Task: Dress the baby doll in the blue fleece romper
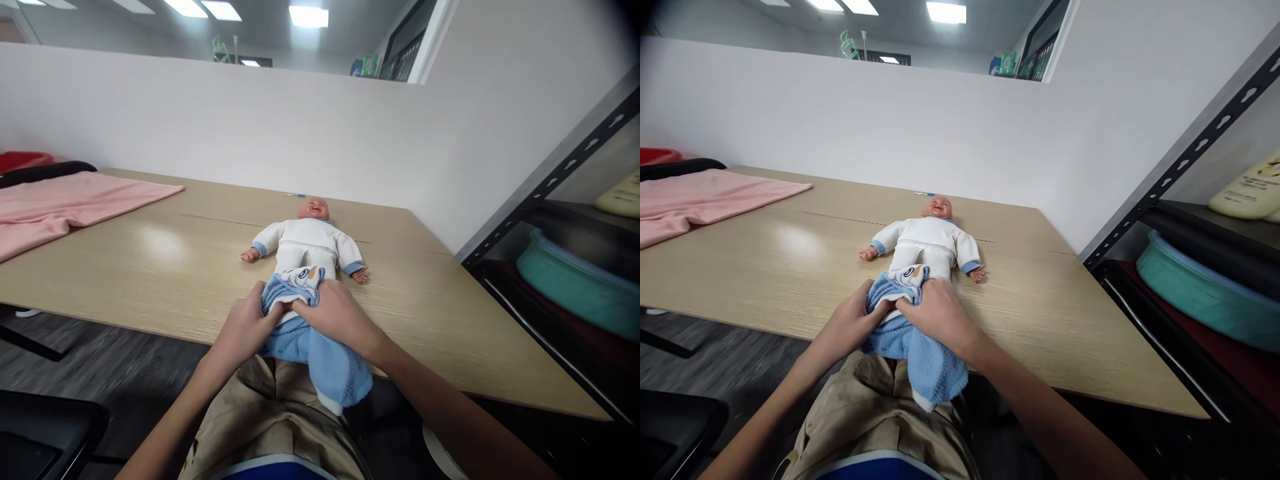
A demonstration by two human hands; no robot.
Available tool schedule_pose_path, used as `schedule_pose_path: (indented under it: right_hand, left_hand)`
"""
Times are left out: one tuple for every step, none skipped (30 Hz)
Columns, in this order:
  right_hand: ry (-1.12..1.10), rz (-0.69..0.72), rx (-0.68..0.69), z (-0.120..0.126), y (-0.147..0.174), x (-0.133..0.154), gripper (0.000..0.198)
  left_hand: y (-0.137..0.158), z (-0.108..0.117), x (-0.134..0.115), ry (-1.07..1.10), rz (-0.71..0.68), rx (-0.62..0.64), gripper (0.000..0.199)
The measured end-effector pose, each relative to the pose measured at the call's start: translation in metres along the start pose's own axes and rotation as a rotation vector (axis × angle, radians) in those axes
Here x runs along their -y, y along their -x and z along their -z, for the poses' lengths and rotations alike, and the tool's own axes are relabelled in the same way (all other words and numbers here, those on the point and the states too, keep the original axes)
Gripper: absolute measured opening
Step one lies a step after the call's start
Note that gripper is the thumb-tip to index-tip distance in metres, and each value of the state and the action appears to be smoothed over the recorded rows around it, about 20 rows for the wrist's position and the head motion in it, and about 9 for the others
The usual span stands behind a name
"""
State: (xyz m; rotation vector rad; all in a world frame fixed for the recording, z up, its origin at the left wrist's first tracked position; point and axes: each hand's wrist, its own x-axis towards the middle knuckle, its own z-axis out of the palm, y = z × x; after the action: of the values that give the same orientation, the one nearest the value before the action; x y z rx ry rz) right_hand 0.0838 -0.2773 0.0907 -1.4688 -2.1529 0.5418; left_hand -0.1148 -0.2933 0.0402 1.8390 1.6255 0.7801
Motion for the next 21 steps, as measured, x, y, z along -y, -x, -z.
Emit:
schedule_pose_path:
  right_hand:
    - [0.009, 0.021, -0.012, -0.001, 0.0, 0.0, 0.015]
    - [0.012, 0.045, -0.019, -0.002, 0.0, 0.001, 0.013]
    - [0.012, 0.064, -0.015, -0.003, 0.0, 0.001, 0.013]
    - [0.014, 0.073, -0.004, -0.003, -0.001, 0.002, 0.013]
    - [0.021, 0.071, 0.01, -0.004, -0.001, 0.003, 0.013]
    - [0.032, 0.069, 0.024, -0.004, -0.002, 0.004, 0.013]
    - [0.043, 0.072, 0.033, -0.004, -0.002, 0.005, 0.014]
    - [0.053, 0.086, 0.033, -0.005, -0.002, 0.007, 0.015]
    - [0.065, 0.102, 0.03, -0.005, -0.002, 0.008, 0.017]
    - [0.078, 0.115, 0.027, -0.006, -0.002, 0.01, 0.019]
    - [0.093, 0.118, 0.029, -0.006, -0.002, 0.011, 0.02]
    - [0.108, 0.111, 0.035, -0.007, -0.002, 0.013, 0.02]
    - [0.124, 0.096, 0.044, -0.008, -0.001, 0.014, 0.022]
    - [0.141, 0.079, 0.057, -0.009, -0.001, 0.015, 0.023]
    - [0.159, 0.062, 0.073, -0.01, -0.001, 0.016, 0.025]
    - [0.176, 0.047, 0.09, -0.011, 0.0, 0.016, 0.027]
    - [0.193, 0.031, 0.107, -0.012, 0.0, 0.017, 0.028]
    - [0.208, 0.016, 0.123, -0.012, 0.001, 0.018, 0.03]
    - [0.218, 0.003, 0.138, -0.012, 0.002, 0.018, 0.03]
    - [0.222, -0.005, 0.15, -0.012, 0.003, 0.019, 0.031]
    - [0.223, -0.007, 0.156, -0.011, 0.004, 0.019, 0.03]
  left_hand:
    - [0.0, 0.0, 0.0, -0.044, -0.005, -0.007, 0.024]
    - [0.0, 0.001, -0.001, -0.094, -0.008, -0.01, 0.024]
    - [0.0, 0.001, -0.003, -0.147, -0.005, -0.008, 0.023]
    - [0.0, 0.002, -0.005, -0.2, 0.006, -0.003, 0.023]
    - [0.001, 0.003, -0.007, -0.248, 0.018, 0.007, 0.022]
    - [0.002, 0.005, -0.009, -0.291, 0.031, 0.019, 0.021]
    - [0.003, 0.007, -0.012, -0.327, 0.042, 0.033, 0.02]
    - [0.004, 0.009, -0.013, -0.358, 0.052, 0.051, 0.02]
    - [0.005, 0.011, -0.014, -0.38, 0.059, 0.072, 0.021]
    - [0.006, 0.013, -0.014, -0.389, 0.06, 0.097, 0.023]
    - [0.006, 0.015, -0.013, -0.387, 0.053, 0.122, 0.024]
    - [0.006, 0.017, -0.012, -0.374, 0.041, 0.146, 0.025]
    - [0.006, 0.018, -0.01, -0.355, 0.023, 0.165, 0.026]
    - [0.006, 0.019, -0.007, -0.331, 0.001, 0.177, 0.026]
    - [0.005, 0.02, -0.004, -0.307, -0.025, 0.183, 0.026]
    - [0.004, 0.021, -0.001, -0.288, -0.048, 0.185, 0.025]
    - [0.003, 0.021, 0.002, -0.269, -0.068, 0.185, 0.023]
    - [0.003, 0.022, 0.005, -0.248, -0.083, 0.188, 0.021]
    - [0.002, 0.022, 0.008, -0.22, -0.093, 0.195, 0.02]
    - [0.002, 0.021, 0.011, -0.181, -0.095, 0.207, 0.02]
    - [0.001, 0.021, 0.014, -0.129, -0.09, 0.219, 0.02]
